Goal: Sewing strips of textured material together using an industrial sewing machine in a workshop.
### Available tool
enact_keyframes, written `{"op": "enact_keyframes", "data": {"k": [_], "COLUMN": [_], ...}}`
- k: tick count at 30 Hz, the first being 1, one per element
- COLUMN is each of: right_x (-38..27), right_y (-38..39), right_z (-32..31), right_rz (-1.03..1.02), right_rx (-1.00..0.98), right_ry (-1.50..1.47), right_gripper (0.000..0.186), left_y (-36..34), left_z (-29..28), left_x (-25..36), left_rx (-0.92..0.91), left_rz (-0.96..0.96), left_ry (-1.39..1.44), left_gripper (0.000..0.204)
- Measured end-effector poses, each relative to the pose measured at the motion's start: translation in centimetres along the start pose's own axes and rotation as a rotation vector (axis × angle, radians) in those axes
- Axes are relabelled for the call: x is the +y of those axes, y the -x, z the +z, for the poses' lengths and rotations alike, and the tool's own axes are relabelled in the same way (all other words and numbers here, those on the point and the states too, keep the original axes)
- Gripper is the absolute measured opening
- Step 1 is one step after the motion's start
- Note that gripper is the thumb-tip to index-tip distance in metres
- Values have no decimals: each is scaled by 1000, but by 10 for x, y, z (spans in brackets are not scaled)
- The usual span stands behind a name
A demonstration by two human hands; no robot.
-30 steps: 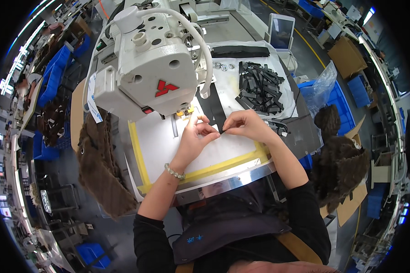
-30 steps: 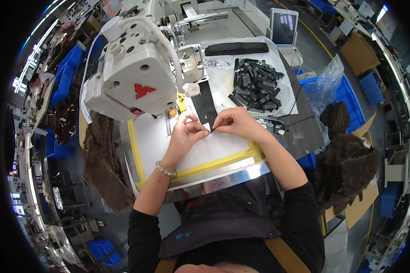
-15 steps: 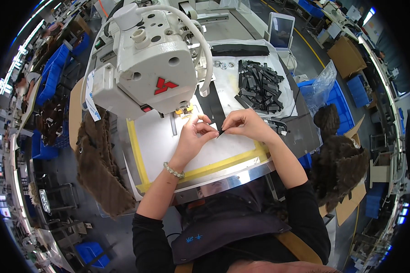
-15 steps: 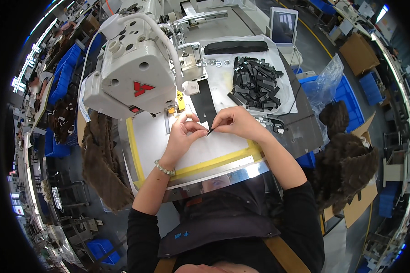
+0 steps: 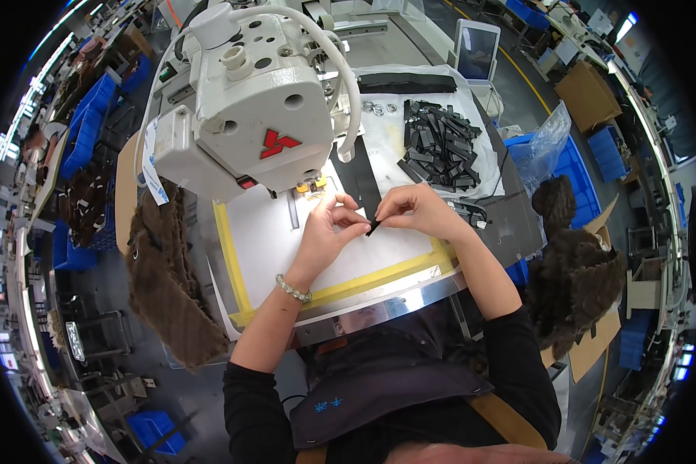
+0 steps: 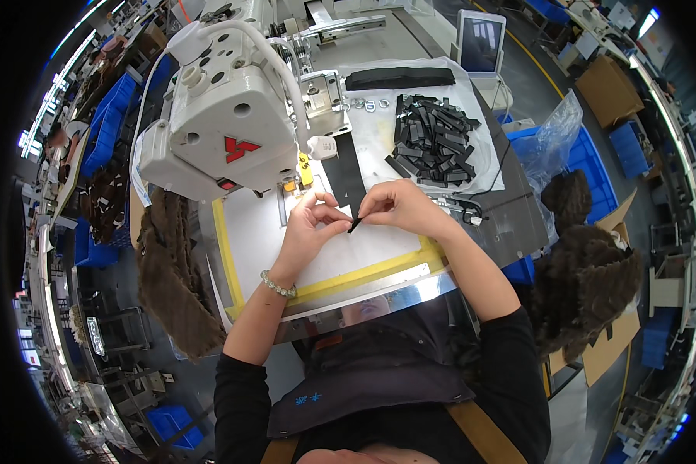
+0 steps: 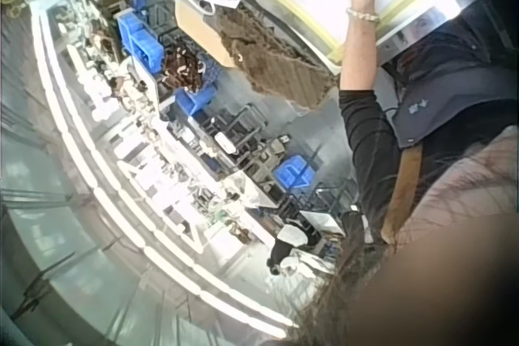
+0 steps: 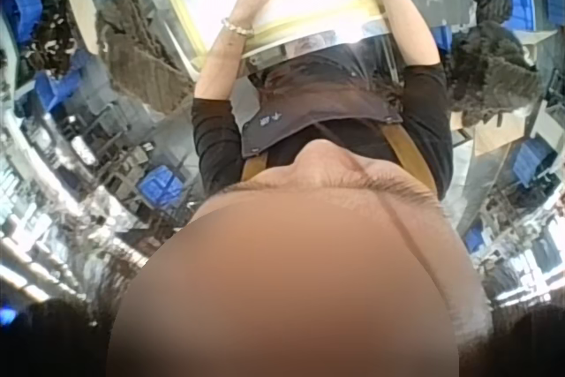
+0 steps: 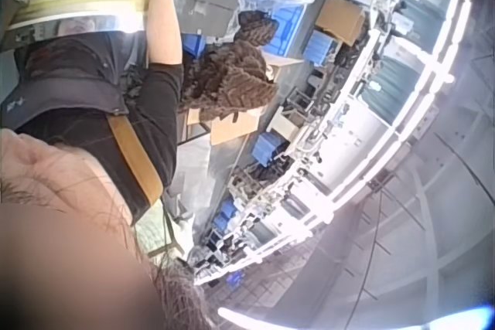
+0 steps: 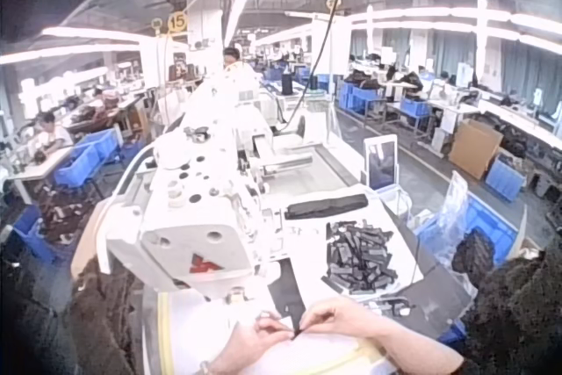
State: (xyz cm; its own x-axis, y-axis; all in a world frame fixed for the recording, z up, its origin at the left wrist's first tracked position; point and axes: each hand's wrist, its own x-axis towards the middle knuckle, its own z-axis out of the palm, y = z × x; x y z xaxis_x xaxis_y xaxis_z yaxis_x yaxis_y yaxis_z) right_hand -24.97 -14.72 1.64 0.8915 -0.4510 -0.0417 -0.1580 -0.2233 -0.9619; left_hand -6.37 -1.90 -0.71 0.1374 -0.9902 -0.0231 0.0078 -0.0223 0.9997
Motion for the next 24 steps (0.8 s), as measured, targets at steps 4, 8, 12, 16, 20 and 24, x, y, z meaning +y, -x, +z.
{"op": "enact_keyframes", "data": {"k": [4,8,12,16,20,24], "right_x": [-3,-1,-3,-5,-1,-20], "right_y": [0,0,0,1,2,3], "right_z": [-1,0,1,3,3,7], "right_rz": [-3,-30,22,110,0,-21], "right_rx": [2,3,-3,120,332,182], "right_ry": [32,37,51,53,-31,-132], "right_gripper": [10,9,6,5,10,16], "left_y": [1,2,5,6,7,7], "left_z": [3,3,7,12,13,12], "left_x": [-1,2,4,7,8,8], "left_rx": [19,30,95,205,319,385], "left_rz": [72,80,128,234,308,540], "left_ry": [-25,-71,-244,-340,-394,-562], "left_gripper": [34,37,36,33,30,21]}}
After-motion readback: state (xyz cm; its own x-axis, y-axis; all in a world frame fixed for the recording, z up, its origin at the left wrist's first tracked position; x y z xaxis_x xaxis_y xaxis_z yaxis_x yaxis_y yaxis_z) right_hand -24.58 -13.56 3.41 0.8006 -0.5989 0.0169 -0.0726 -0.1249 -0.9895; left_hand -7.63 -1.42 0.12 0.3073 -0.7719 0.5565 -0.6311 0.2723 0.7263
